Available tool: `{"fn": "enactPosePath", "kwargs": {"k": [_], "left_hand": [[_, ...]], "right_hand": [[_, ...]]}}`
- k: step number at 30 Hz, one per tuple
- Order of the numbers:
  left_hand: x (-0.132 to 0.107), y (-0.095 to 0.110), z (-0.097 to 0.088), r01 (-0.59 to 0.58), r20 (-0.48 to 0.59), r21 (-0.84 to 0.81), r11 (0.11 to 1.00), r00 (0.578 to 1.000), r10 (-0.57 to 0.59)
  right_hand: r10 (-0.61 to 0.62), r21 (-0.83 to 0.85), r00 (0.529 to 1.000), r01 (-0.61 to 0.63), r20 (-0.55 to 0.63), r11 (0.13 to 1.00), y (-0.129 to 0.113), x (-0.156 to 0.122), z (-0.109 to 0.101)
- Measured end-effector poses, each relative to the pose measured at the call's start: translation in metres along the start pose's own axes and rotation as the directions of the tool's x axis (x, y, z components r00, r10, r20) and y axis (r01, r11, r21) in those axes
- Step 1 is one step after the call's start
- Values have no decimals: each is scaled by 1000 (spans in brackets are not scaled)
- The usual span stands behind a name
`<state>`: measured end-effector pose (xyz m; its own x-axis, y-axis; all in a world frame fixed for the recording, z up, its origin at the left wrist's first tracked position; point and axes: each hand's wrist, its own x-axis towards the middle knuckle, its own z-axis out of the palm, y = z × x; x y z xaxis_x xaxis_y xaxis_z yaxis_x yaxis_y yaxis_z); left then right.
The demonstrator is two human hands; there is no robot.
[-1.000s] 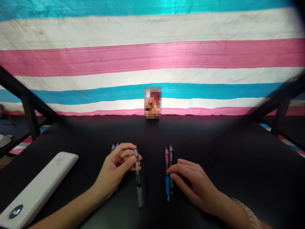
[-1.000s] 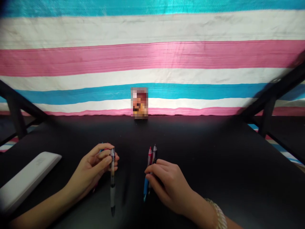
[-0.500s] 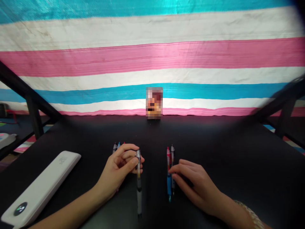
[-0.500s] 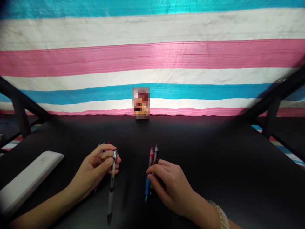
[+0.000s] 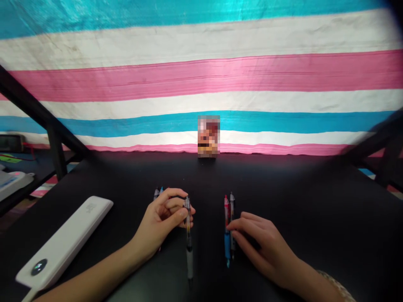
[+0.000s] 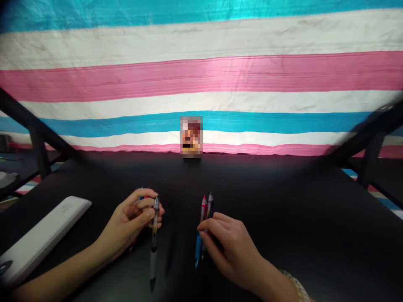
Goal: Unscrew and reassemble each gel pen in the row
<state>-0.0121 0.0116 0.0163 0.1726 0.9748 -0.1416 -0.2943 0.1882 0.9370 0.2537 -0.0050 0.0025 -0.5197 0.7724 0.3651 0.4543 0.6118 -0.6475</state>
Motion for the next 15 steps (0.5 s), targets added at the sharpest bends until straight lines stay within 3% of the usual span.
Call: {"fn": "enactPosePath", "kwargs": {"k": [15], "left_hand": [[6,7,-7,-51,-29,29,998,998,52]], "right_hand": [[-12,10,1000,11,16,1000,1,-2,1]]}}
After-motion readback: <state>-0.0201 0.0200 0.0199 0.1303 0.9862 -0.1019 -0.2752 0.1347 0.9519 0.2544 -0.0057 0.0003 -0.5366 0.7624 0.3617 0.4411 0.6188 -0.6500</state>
